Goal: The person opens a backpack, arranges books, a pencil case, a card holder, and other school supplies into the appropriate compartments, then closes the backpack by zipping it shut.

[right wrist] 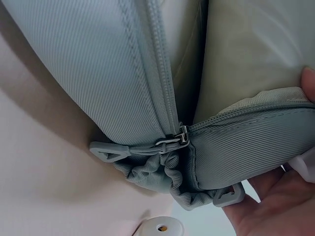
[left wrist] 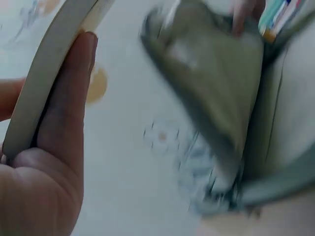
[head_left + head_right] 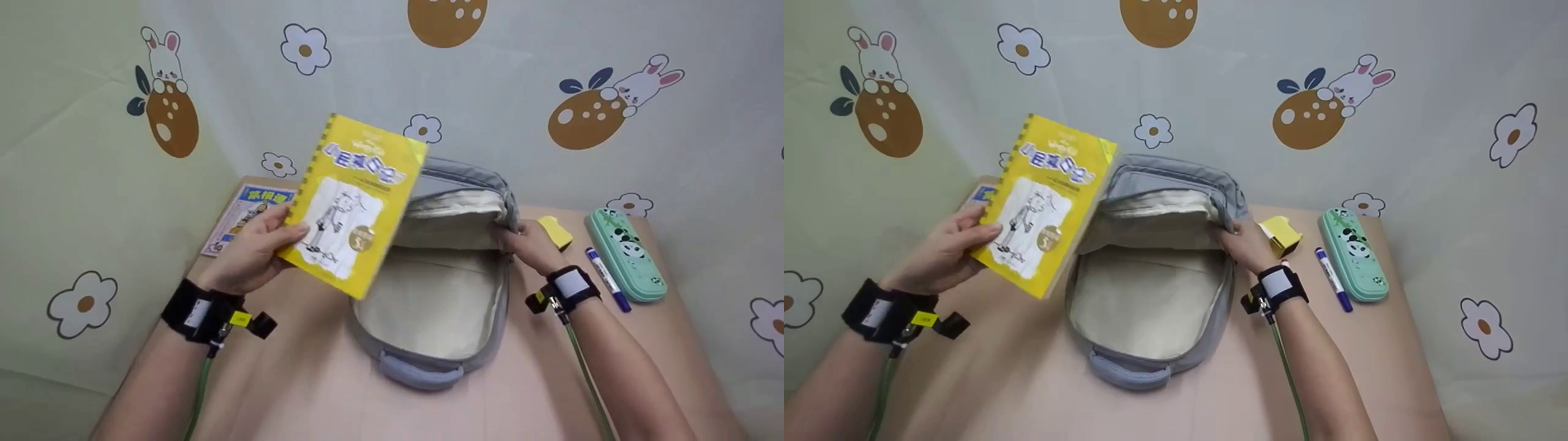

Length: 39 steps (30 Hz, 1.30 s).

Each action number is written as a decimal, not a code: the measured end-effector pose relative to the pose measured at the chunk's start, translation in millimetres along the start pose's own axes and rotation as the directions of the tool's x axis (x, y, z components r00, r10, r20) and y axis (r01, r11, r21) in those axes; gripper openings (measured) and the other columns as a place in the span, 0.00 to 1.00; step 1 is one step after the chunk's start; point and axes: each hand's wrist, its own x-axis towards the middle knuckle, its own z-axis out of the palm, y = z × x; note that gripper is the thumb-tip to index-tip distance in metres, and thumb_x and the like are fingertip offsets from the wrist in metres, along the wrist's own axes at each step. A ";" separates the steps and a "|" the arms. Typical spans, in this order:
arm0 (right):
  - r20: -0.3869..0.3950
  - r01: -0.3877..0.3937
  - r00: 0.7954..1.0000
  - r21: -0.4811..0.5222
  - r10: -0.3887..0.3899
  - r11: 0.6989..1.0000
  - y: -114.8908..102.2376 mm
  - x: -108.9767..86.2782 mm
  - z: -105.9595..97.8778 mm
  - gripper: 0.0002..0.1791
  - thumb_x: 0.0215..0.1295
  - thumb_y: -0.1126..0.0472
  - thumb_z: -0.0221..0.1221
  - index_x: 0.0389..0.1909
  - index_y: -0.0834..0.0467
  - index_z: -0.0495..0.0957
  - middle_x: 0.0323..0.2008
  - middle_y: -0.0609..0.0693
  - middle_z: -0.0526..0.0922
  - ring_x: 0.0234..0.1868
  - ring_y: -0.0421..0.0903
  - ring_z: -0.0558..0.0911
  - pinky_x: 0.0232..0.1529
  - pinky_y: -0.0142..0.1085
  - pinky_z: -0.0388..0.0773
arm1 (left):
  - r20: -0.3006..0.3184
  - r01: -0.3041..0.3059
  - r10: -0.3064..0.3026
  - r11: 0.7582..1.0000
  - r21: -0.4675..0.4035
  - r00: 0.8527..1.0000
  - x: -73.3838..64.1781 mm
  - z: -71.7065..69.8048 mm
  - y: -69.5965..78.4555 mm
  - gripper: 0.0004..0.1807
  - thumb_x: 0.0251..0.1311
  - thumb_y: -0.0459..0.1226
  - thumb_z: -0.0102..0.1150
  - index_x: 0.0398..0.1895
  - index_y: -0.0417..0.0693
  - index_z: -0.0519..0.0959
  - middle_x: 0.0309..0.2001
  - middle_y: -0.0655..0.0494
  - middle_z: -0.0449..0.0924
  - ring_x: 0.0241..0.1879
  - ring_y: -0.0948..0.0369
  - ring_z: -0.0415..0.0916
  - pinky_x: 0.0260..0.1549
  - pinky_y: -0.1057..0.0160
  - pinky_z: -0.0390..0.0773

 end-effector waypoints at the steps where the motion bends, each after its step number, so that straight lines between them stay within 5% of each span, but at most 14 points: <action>1: -0.002 -0.001 1.000 -0.007 0.001 1.000 0.2 0.1 -0.6 0.29 0.70 0.38 0.61 0.26 0.62 0.78 0.24 0.50 0.76 0.29 0.50 0.74 0.28 0.36 0.69 | 0.047 0.032 -0.032 1.000 0.002 0.998 0.7 9.6 -1.5 0.33 0.76 0.33 0.52 0.79 0.46 0.53 0.68 0.35 0.69 0.58 0.40 0.79 0.54 0.44 0.78; 4: 0.003 0.000 1.000 -0.010 0.000 1.000 0.7 0.9 -2.1 0.26 0.71 0.39 0.60 0.28 0.60 0.79 0.26 0.51 0.78 0.30 0.50 0.76 0.31 0.37 0.74 | 0.171 0.139 -0.145 0.989 0.044 0.975 3.2 34.0 -12.4 0.34 0.74 0.31 0.53 0.79 0.43 0.53 0.64 0.34 0.73 0.55 0.41 0.81 0.52 0.45 0.80; 8: 0.034 0.012 0.999 0.020 -0.013 1.000 0.6 1.0 -4.0 0.26 0.72 0.40 0.59 0.30 0.61 0.77 0.27 0.58 0.77 0.34 0.59 0.78 0.35 0.43 0.77 | 0.269 0.255 -0.289 0.955 0.154 0.919 10.9 57.9 -37.9 0.30 0.72 0.32 0.58 0.74 0.40 0.61 0.59 0.36 0.78 0.49 0.46 0.85 0.48 0.50 0.83; 11: 0.057 0.016 0.998 0.046 -0.018 0.999 -0.9 1.1 -4.7 0.29 0.72 0.38 0.59 0.31 0.64 0.77 0.28 0.59 0.76 0.36 0.63 0.78 0.36 0.44 0.77 | 0.289 0.314 -0.368 0.925 0.215 0.884 17.2 65.2 -59.5 0.26 0.71 0.32 0.60 0.69 0.39 0.66 0.55 0.37 0.81 0.46 0.48 0.86 0.44 0.53 0.85; 15: 0.060 -0.004 0.998 0.059 0.001 0.998 -3.1 1.6 -3.7 0.30 0.72 0.39 0.59 0.32 0.66 0.77 0.30 0.57 0.79 0.39 0.62 0.79 0.41 0.49 0.81 | 0.238 0.405 -0.447 0.890 0.208 0.862 24.3 62.6 -85.2 0.25 0.71 0.32 0.60 0.68 0.37 0.67 0.53 0.37 0.83 0.46 0.48 0.86 0.42 0.53 0.85; 17: 0.051 -0.024 0.998 0.050 0.022 0.998 -3.6 1.8 -3.7 0.30 0.71 0.38 0.59 0.33 0.65 0.78 0.32 0.58 0.80 0.41 0.61 0.80 0.45 0.53 0.81 | 0.197 0.445 -0.475 0.877 0.181 0.858 27.6 59.4 -93.7 0.26 0.71 0.32 0.59 0.69 0.36 0.67 0.53 0.37 0.83 0.47 0.48 0.86 0.43 0.54 0.85; 23: 0.041 -0.051 0.998 0.016 0.051 0.999 -5.1 0.5 -7.5 0.33 0.69 0.33 0.58 0.33 0.63 0.79 0.36 0.57 0.81 0.42 0.56 0.79 0.41 0.42 0.78 | 0.086 0.525 -0.533 0.845 0.099 0.842 38.0 51.8 -101.6 0.26 0.73 0.34 0.56 0.71 0.38 0.66 0.53 0.38 0.82 0.47 0.49 0.86 0.42 0.57 0.85; 29: 0.021 -0.056 0.998 0.018 0.056 0.998 -7.0 -1.3 -10.2 0.34 0.67 0.32 0.59 0.38 0.63 0.81 0.43 0.57 0.83 0.46 0.53 0.79 0.49 0.47 0.78 | 0.087 0.572 -0.566 0.810 -0.125 0.820 46.9 51.7 -108.0 0.28 0.77 0.31 0.47 0.76 0.37 0.56 0.61 0.34 0.75 0.55 0.45 0.81 0.53 0.52 0.80; 34: 0.033 -0.065 0.997 0.037 0.064 0.997 -7.9 -2.7 -11.3 0.35 0.69 0.34 0.59 0.53 0.62 0.83 0.53 0.60 0.82 0.53 0.55 0.78 0.57 0.55 0.75 | 0.031 0.534 -0.544 0.809 -0.246 0.839 54.7 58.9 -114.4 0.30 0.78 0.29 0.41 0.78 0.39 0.48 0.63 0.33 0.71 0.59 0.45 0.78 0.57 0.51 0.78; 39: 0.023 -0.045 0.999 0.031 0.045 0.998 -8.5 -3.9 -11.9 0.29 0.72 0.40 0.59 0.52 0.63 0.83 0.51 0.59 0.82 0.50 0.53 0.78 0.51 0.46 0.76 | -0.071 0.467 -0.511 0.826 -0.316 0.857 65.4 65.2 -118.3 0.31 0.78 0.29 0.41 0.79 0.39 0.46 0.63 0.32 0.71 0.58 0.44 0.79 0.57 0.51 0.78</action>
